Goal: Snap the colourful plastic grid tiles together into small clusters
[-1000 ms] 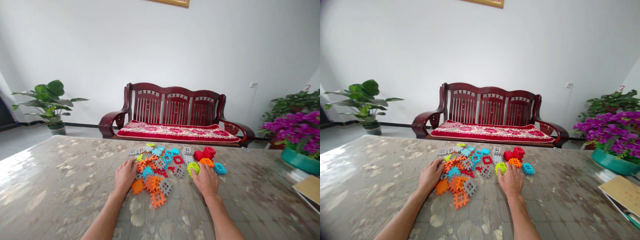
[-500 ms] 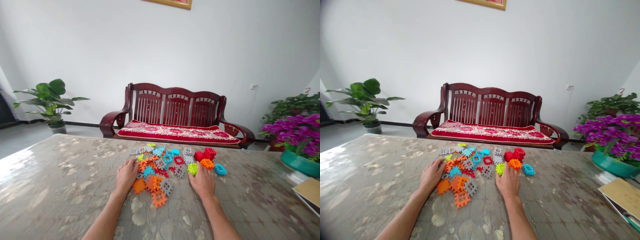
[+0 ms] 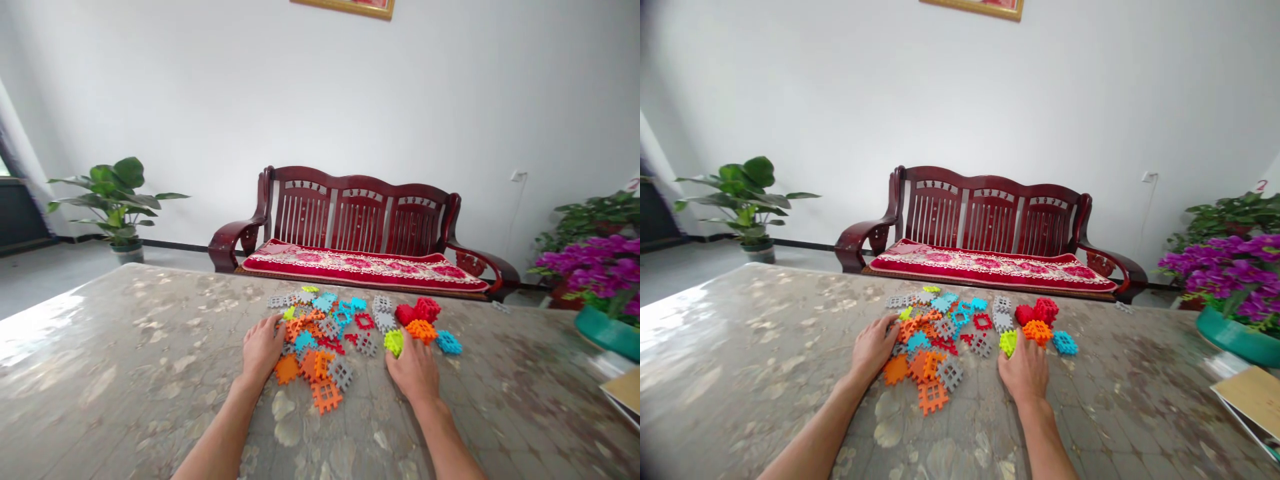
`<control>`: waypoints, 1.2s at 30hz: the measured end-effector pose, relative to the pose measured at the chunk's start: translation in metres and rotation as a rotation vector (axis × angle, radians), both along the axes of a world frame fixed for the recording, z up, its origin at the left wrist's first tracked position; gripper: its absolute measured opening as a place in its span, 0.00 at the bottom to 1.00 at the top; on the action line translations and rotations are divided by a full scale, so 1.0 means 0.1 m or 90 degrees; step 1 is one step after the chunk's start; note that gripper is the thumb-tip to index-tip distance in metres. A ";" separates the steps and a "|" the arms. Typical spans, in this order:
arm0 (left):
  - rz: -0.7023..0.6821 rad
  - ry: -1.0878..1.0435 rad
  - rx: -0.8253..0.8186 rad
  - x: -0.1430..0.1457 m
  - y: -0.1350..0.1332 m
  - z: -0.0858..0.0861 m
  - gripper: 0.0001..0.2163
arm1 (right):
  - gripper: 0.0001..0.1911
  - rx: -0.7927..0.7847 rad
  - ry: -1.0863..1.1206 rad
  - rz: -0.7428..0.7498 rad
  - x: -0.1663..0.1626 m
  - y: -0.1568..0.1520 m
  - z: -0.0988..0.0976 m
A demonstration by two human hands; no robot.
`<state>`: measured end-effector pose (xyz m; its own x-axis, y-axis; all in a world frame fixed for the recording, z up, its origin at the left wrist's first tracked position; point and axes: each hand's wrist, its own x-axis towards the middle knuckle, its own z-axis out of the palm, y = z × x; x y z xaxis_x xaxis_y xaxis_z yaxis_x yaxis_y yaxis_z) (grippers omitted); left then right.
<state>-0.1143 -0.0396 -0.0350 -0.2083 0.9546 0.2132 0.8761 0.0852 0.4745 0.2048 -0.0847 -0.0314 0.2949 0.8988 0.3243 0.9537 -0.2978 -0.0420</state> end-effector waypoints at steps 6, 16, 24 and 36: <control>0.002 -0.013 -0.001 -0.01 0.02 -0.04 0.18 | 0.32 0.005 -0.009 -0.018 0.02 -0.02 0.04; -0.027 -0.029 0.004 0.00 -0.01 0.01 0.17 | 0.17 0.203 0.103 0.282 -0.36 -0.05 0.06; -0.061 -0.017 0.061 0.02 -0.06 0.05 0.11 | 0.13 0.124 0.192 0.420 -0.72 0.02 -0.12; -0.027 0.013 0.012 0.08 -0.10 0.12 0.16 | 0.13 0.131 0.237 0.445 -0.68 0.06 -0.11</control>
